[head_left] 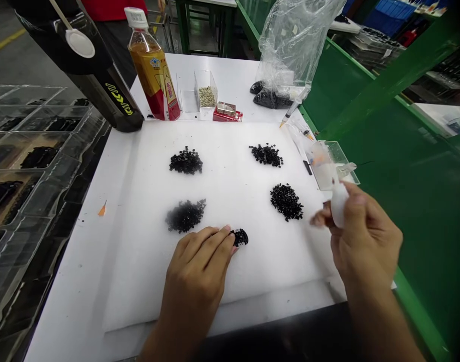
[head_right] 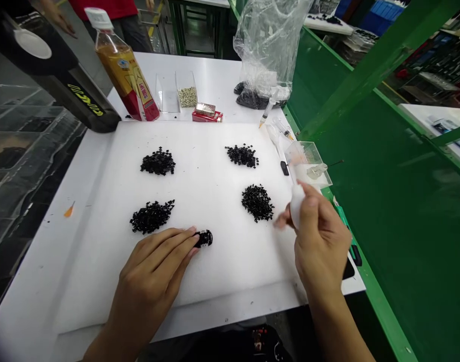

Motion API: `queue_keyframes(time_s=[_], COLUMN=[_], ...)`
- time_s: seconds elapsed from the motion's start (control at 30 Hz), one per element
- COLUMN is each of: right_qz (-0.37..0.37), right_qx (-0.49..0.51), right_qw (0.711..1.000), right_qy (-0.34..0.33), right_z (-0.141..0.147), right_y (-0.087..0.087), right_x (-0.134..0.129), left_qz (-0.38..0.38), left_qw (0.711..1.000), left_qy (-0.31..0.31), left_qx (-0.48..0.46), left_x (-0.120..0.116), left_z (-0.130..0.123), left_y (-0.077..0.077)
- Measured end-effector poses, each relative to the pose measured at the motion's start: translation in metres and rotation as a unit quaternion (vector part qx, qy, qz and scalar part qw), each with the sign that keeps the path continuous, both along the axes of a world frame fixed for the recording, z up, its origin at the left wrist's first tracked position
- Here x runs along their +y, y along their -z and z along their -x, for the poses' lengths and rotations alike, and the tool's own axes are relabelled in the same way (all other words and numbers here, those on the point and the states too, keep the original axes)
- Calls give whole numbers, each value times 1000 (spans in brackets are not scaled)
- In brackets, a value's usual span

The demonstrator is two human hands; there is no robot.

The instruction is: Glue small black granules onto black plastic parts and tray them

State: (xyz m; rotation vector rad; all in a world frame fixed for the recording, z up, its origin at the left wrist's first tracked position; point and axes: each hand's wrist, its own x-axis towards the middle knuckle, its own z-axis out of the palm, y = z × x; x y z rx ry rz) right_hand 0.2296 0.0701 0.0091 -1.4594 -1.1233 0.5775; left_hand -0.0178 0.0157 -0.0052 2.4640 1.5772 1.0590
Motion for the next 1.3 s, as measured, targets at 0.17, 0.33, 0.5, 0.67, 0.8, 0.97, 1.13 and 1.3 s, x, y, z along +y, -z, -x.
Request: queue_keyframes(time_s=[0.17, 0.33, 0.5, 0.67, 0.8, 0.97, 1.13, 1.3], right_qz=[89, 77, 110, 123, 111, 88, 79, 82], right_qx=[227, 315, 277, 260, 245, 220, 211, 201], right_qw=[969, 946, 951, 953, 959, 970, 973, 974], right_qy=[33, 14, 79, 92, 86, 63, 56, 60], right_z=[26, 45, 54, 56, 58, 57, 59, 61], right_y=[-5, 3, 7, 7, 7, 7, 6, 5], right_x=[-20, -20, -25, -27, -27, -27, -26, -26], left_qz=[1, 11, 22, 28, 30, 32, 39, 40], left_qw=[1000, 999, 998, 998, 997, 997, 996, 996], left_qy=[-21, -24, -29, -31, -34, -36, -40, -44], left_qx=[-12, -30, -48, -51, -55, -62, -67, -72], left_x=[0, 0, 2, 1, 1, 2, 1, 0], left_z=[-5, -5, -7, -7, -7, -7, -7, -7], left_y=[1, 0, 0, 0, 0, 0, 0, 0])
